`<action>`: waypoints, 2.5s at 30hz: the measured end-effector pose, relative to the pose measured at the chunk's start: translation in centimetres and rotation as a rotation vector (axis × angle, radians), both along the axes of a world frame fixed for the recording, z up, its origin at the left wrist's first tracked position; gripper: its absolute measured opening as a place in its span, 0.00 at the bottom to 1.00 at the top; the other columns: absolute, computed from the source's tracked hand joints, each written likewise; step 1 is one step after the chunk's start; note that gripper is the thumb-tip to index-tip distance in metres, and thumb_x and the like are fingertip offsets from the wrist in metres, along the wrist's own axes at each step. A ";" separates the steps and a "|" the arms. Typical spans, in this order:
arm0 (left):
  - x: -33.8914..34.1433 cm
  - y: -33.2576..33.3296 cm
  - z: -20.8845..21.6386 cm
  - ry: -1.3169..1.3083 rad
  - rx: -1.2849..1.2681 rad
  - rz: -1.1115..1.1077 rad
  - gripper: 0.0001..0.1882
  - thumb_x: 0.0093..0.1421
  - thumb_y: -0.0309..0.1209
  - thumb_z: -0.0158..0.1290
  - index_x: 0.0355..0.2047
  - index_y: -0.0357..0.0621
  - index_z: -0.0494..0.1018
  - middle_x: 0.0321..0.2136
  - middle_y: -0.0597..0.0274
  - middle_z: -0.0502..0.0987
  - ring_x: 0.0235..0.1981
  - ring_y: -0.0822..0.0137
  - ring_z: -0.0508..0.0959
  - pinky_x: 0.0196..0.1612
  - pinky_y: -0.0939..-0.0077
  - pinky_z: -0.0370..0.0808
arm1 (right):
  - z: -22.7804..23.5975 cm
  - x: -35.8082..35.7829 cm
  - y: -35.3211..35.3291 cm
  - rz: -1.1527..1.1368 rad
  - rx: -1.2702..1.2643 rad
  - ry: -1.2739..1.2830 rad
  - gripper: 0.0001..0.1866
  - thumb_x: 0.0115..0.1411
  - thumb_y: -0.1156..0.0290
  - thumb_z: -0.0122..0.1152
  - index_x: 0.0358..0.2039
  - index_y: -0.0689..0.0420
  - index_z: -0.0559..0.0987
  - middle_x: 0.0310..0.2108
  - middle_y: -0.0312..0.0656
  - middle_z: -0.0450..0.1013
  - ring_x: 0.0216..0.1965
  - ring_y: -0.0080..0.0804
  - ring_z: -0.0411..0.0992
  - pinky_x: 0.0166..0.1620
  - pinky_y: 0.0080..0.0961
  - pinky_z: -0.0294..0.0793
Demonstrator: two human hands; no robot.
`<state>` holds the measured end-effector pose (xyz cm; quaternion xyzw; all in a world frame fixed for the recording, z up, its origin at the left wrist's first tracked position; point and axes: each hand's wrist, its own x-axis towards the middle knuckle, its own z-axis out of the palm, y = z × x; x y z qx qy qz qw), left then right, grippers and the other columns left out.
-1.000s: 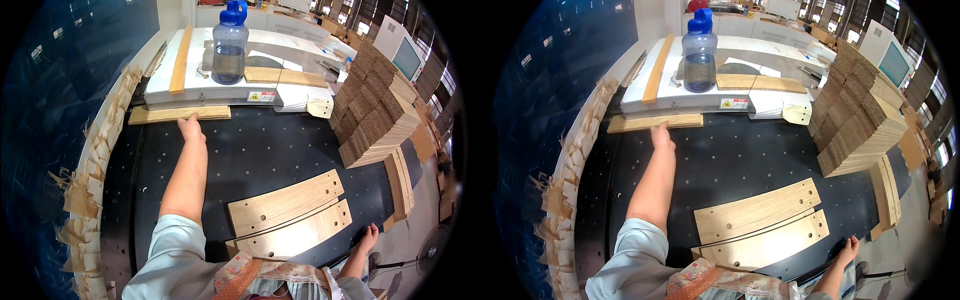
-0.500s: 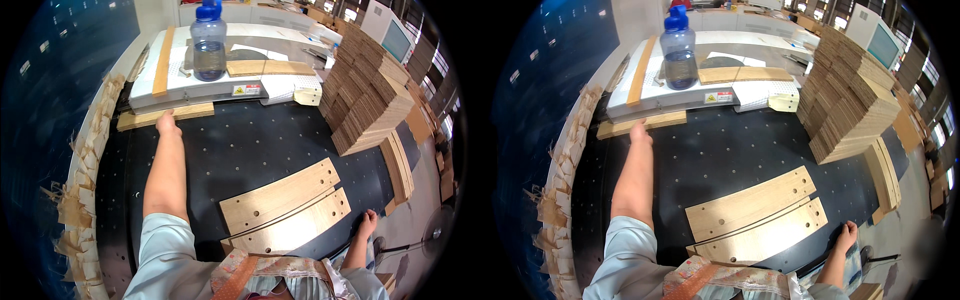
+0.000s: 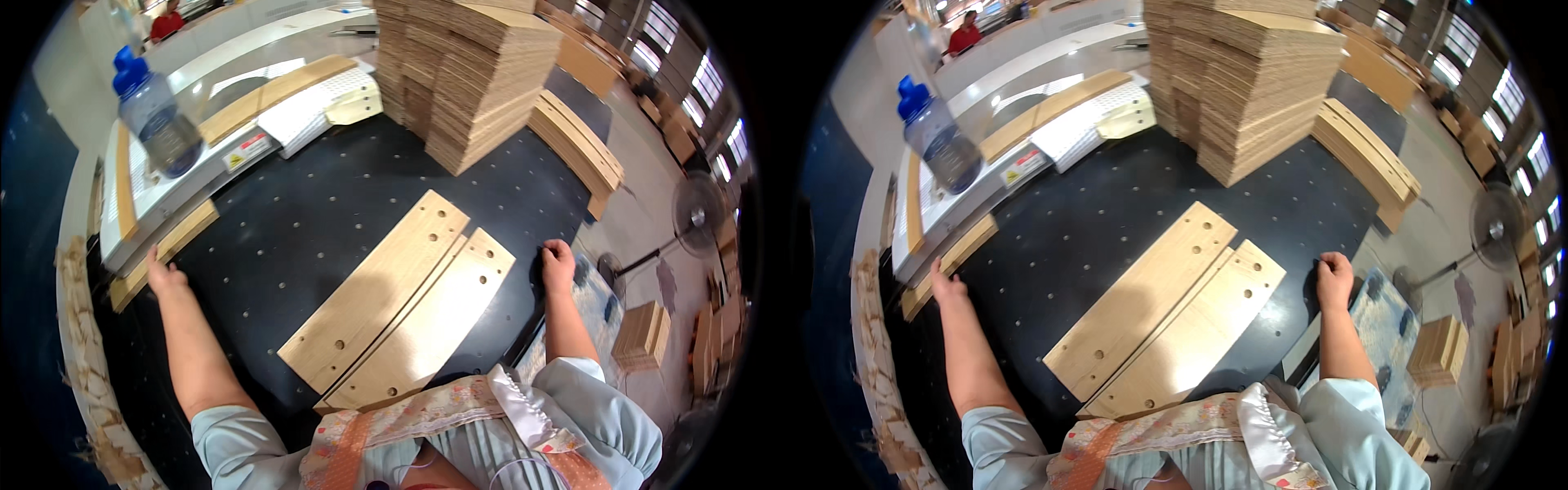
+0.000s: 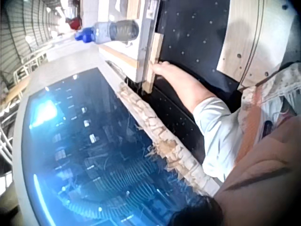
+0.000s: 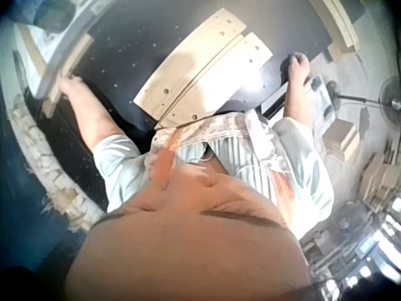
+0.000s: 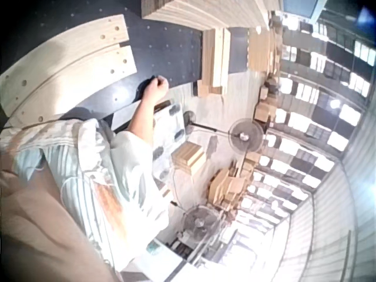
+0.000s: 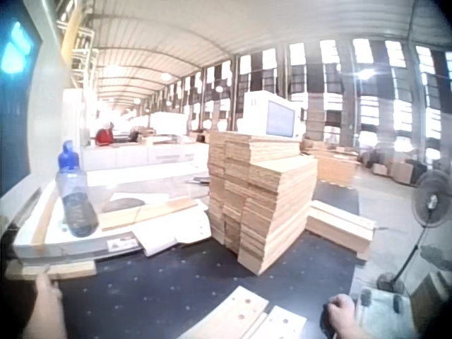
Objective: The person prepares wood pieces by inserting wooden pegs into pre-drilled holes, using an air nozzle to clear debris from a workbench, and stacking finished boards.
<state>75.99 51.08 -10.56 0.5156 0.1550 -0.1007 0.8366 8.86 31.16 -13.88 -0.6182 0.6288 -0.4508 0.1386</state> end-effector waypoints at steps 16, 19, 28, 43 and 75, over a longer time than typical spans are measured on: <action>0.6 0.5 0.3 -0.093 0.049 -0.147 0.33 0.45 0.40 0.61 0.49 0.37 0.65 0.61 0.55 0.51 0.56 0.70 0.56 0.58 0.75 0.53 | 0.4 0.1 0.4 0.010 -0.036 0.083 0.04 0.46 0.76 0.55 0.25 0.58 0.76 0.28 0.42 0.71 0.37 0.40 0.68 0.43 0.30 0.67; 1.6 0.5 -0.4 -0.100 0.064 -0.106 0.33 0.46 0.41 0.61 0.49 0.38 0.64 0.62 0.54 0.47 0.58 0.70 0.53 0.59 0.75 0.52 | 0.2 -0.1 0.5 0.013 -0.015 0.079 0.04 0.46 0.77 0.55 0.25 0.58 0.76 0.28 0.42 0.71 0.37 0.39 0.68 0.43 0.30 0.67; 3.0 0.5 -0.7 -0.070 0.111 -0.184 0.27 0.48 0.44 0.57 0.46 0.45 0.68 0.54 0.62 0.64 0.55 0.72 0.60 0.57 0.75 0.51 | 0.5 0.1 1.0 0.025 -0.046 0.095 0.04 0.47 0.76 0.56 0.26 0.57 0.76 0.27 0.40 0.71 0.36 0.37 0.68 0.42 0.29 0.67; -6.1 7.9 4.5 -0.320 0.017 -0.757 0.31 0.57 0.43 0.50 0.56 0.38 0.60 0.53 0.55 0.66 0.59 0.62 0.61 0.60 0.64 0.54 | 1.3 0.7 0.6 0.151 -0.048 0.113 0.06 0.51 0.71 0.56 0.29 0.57 0.78 0.30 0.41 0.74 0.38 0.39 0.69 0.43 0.30 0.68; -44.2 17.2 1.4 -0.708 0.830 -0.590 0.33 0.43 0.19 0.59 0.52 0.38 0.64 0.51 0.51 0.65 0.52 0.60 0.68 0.52 0.72 0.67 | 4.8 2.6 1.7 1.062 0.254 0.028 0.14 0.46 0.74 0.62 0.35 0.62 0.77 0.26 0.43 0.70 0.28 0.32 0.69 0.34 0.24 0.70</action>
